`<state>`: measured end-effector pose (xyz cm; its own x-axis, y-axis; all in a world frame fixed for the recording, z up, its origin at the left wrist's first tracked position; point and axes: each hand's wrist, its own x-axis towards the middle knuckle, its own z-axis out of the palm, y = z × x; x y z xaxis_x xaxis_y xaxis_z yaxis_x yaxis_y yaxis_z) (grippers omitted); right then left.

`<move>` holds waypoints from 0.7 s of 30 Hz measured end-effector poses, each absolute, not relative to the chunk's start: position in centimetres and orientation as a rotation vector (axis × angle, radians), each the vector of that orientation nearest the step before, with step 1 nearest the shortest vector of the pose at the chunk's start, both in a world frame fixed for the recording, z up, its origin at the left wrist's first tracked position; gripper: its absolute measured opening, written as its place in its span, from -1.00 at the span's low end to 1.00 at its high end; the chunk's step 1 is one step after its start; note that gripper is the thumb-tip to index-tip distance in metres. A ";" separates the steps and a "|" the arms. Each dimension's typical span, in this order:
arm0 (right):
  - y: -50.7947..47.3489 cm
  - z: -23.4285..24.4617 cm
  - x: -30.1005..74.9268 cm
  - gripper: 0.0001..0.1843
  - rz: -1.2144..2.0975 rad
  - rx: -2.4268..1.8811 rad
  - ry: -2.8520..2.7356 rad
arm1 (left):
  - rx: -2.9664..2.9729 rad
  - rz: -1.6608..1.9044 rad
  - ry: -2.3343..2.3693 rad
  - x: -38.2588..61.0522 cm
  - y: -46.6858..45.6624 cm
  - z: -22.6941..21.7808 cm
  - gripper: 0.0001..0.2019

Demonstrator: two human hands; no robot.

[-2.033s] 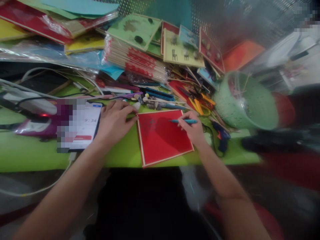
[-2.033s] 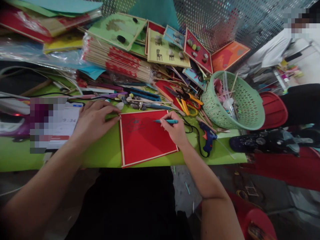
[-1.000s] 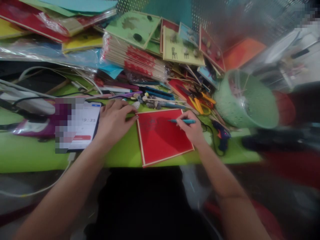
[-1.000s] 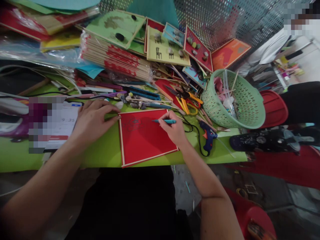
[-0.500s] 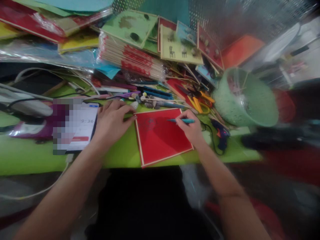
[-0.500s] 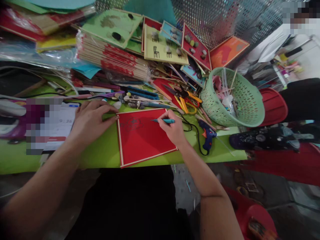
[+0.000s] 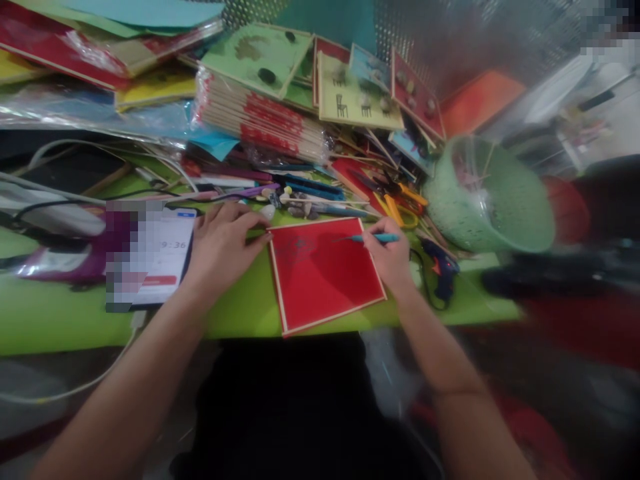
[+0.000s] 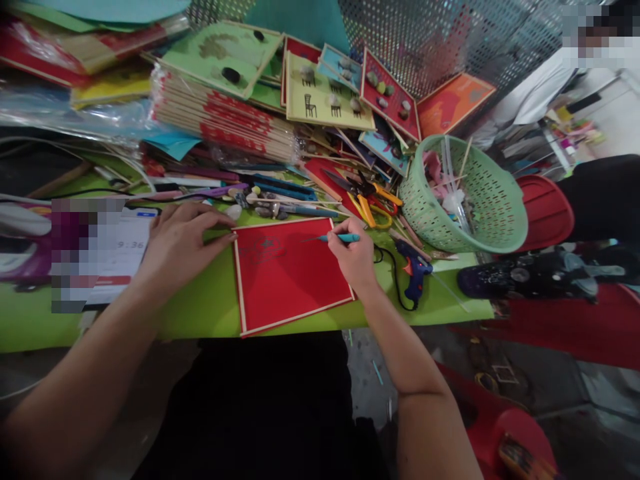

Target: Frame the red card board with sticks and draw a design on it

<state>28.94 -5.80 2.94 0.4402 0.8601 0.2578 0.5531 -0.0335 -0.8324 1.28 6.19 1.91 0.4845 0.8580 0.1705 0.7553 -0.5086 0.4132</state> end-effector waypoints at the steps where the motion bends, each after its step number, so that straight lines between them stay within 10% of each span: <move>1: -5.8 2.9 29.0 -0.83 0.382 -1.711 -1.228 | 2.450 0.520 1.368 1.3 6.2 1.9 -0.81; 21: -6.5 3.5 28.6 -0.85 0.560 -1.557 -1.168 | 2.482 0.495 1.351 1.1 6.5 1.8 -0.79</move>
<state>28.62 -6.46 3.53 0.4116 0.8863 0.2122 0.3891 0.0396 -0.9203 1.15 6.49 1.83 0.5061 0.8463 0.1660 0.7536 -0.5276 0.3922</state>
